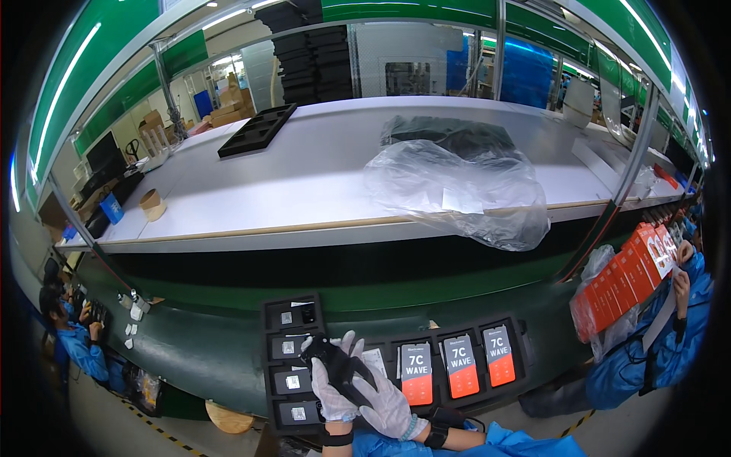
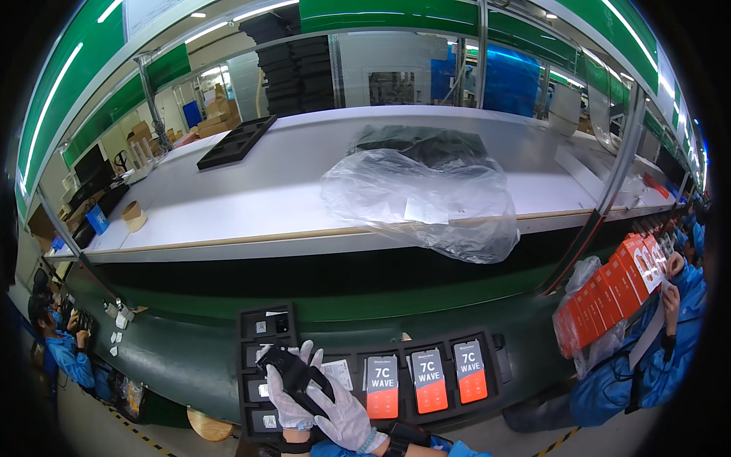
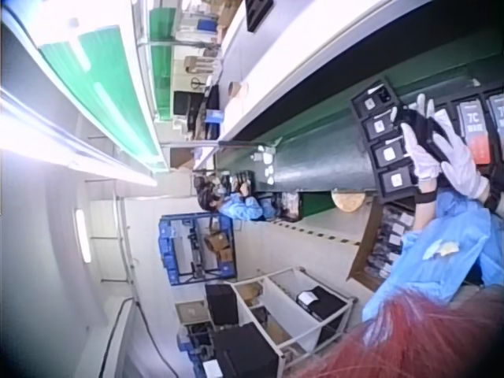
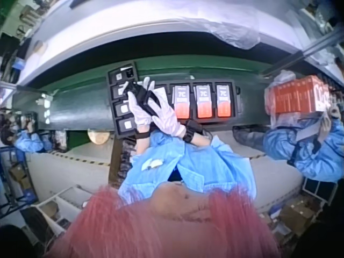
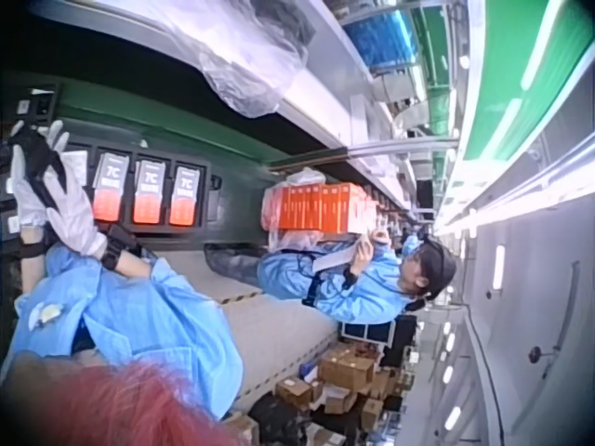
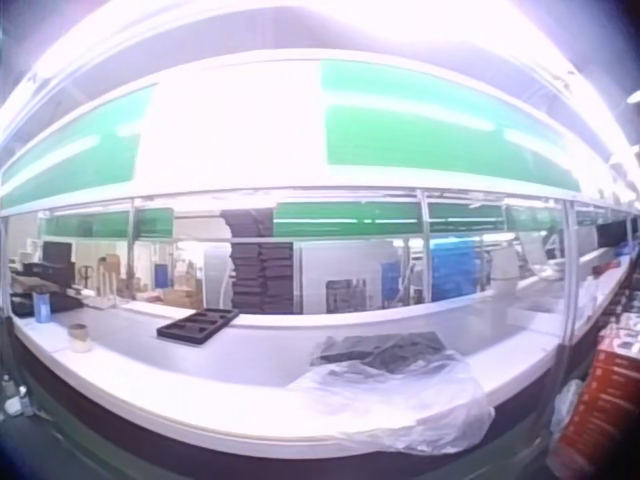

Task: Placing labeled electronic components into a tray on a production line.

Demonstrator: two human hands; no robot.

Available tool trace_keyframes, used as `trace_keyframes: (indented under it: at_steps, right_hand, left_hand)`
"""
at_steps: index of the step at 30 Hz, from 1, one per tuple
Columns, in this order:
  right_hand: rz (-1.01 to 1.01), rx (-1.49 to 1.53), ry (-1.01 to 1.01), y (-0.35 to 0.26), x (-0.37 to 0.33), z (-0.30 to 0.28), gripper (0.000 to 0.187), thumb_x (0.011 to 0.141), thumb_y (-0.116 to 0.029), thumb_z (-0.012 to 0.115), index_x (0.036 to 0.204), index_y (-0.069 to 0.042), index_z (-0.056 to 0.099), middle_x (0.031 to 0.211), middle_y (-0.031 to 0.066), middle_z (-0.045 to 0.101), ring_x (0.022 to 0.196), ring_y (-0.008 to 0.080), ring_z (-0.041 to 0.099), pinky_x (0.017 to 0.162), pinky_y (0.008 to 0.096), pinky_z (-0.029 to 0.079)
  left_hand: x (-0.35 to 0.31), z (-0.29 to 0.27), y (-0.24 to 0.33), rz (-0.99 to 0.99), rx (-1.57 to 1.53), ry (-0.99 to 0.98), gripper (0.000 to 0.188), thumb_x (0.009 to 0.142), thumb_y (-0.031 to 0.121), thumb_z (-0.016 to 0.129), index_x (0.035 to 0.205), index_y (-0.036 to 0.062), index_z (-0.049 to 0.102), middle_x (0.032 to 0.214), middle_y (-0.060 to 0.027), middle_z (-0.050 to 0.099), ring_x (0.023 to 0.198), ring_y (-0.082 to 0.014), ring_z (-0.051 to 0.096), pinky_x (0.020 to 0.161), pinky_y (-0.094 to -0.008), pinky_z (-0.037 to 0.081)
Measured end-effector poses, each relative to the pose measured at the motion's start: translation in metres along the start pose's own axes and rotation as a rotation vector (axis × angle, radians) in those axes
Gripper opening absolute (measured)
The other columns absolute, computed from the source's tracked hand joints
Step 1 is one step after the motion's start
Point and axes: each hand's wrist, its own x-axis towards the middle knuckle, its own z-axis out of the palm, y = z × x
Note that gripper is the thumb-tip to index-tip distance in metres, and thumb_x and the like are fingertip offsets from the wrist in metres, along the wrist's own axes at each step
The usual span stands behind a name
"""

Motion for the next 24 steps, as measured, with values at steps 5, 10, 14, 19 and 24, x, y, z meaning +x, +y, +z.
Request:
trace_keyframes:
  at_steps: [5, 10, 14, 19, 24]
  right_hand:
    - [0.022, -0.029, 0.054, -0.005, -0.002, 0.007, 0.061, 0.088, -0.031, 0.054, 0.143, -0.01, 0.041, 0.149, 0.0256, 0.031, 0.121, 0.0454, 0.048, 0.097, 0.0473, 0.045]
    - [0.018, -0.07, 0.003, -0.009, -0.002, 0.011, 0.061, 0.087, -0.028, 0.056, 0.143, -0.01, 0.041, 0.148, 0.0255, 0.031, 0.122, 0.0456, 0.047, 0.097, 0.0468, 0.046]
    - [0.045, -0.024, 0.027, -0.008, 0.0, 0.017, 0.058, 0.089, -0.028, 0.054, 0.143, -0.01, 0.042, 0.148, 0.0257, 0.032, 0.123, 0.0444, 0.047, 0.098, 0.0458, 0.046]
    - [0.056, 0.036, 0.057, -0.008, 0.008, 0.022, 0.055, 0.094, -0.033, 0.05, 0.144, -0.011, 0.04, 0.149, 0.0265, 0.03, 0.127, 0.0448, 0.045, 0.098, 0.0443, 0.047]
    - [0.045, 0.28, 0.108, 0.0, 0.013, 0.026, 0.056, 0.099, -0.033, 0.043, 0.149, -0.011, 0.029, 0.153, 0.0284, 0.024, 0.132, 0.0455, 0.043, 0.101, 0.0442, 0.045]
  left_hand:
    - [0.004, -0.005, -0.007, 0.035, 0.01, 0.091, 0.05, 0.101, 0.047, 0.042, 0.135, 0.0101, 0.047, 0.118, -0.0125, 0.06, 0.128, -0.0373, 0.048, 0.113, -0.0574, 0.034]
    - [0.01, -0.016, -0.001, 0.042, 0.025, 0.121, 0.044, 0.102, 0.042, 0.044, 0.141, 0.0206, 0.04, 0.116, -0.0122, 0.059, 0.123, -0.0331, 0.053, 0.11, -0.0538, 0.04]
    - [0.009, -0.009, 0.008, -0.016, 0.119, 0.164, 0.046, 0.103, 0.043, 0.041, 0.139, 0.0145, 0.04, 0.117, -0.0128, 0.058, 0.123, -0.0317, 0.053, 0.109, -0.052, 0.041]
    - [0.002, -0.023, -0.009, 0.079, 0.277, -0.004, 0.054, 0.103, 0.046, 0.037, 0.133, 0.0015, 0.04, 0.127, -0.0154, 0.05, 0.129, -0.0347, 0.047, 0.112, -0.0521, 0.038]
    - [-0.01, -0.029, -0.019, 0.173, 0.341, -0.1, 0.041, 0.102, 0.034, 0.043, 0.13, 0.0039, 0.045, 0.13, -0.0157, 0.052, 0.127, -0.0324, 0.049, 0.11, -0.0434, 0.038]
